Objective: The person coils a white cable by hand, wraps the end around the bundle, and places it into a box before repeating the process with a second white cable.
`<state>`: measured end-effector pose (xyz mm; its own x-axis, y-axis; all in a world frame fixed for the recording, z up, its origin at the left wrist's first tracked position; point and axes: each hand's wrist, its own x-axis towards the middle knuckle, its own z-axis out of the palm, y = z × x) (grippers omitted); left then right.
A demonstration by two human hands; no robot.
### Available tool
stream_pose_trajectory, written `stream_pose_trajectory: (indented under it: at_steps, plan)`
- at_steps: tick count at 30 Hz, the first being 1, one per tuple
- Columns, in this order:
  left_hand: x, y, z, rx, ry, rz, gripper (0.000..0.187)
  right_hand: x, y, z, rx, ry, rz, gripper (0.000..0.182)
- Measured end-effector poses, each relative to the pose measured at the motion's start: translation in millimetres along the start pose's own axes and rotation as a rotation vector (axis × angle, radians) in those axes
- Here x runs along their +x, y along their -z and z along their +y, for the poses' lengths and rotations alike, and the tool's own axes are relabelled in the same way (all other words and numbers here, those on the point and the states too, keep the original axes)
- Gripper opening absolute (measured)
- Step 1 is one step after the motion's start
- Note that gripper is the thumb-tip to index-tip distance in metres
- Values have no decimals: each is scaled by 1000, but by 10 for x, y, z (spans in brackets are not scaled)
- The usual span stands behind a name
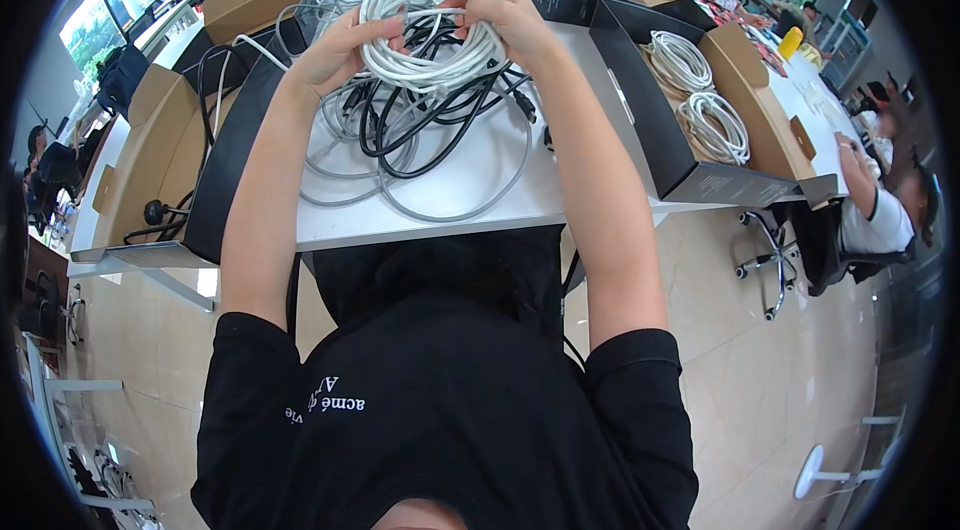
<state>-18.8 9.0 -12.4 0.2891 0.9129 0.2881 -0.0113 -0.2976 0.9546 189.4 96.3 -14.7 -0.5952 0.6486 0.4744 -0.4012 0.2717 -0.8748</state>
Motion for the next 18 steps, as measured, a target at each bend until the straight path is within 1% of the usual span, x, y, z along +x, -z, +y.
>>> stream_pose_trajectory:
  at_steps: [1,4,5,8,9,11,14,17,18]
  plan:
    - [29,5,-35,5,-7,30,27,10,-24,24,-23,14,39,34]
    - [126,-45,-98,315,-134,239,22,46,-127,86,-125,26,185,32]
    - [131,-95,-136,308,-170,360,19,55,-146,84,-139,23,218,31]
    - [125,-146,-162,305,-145,470,22,80,-165,114,-179,39,265,29]
    - [122,-131,-171,409,-174,495,23,99,-164,131,-212,43,279,28]
    - [128,-106,-200,611,-231,537,25,114,-144,161,-283,49,314,25]
    - [145,-79,-217,711,-270,536,31,121,-178,209,-522,142,437,26]
    - [75,-198,-123,667,-290,448,38,186,-68,358,-773,418,602,20]
    - [68,-212,-99,667,-268,413,40,177,-64,341,-741,440,588,22]
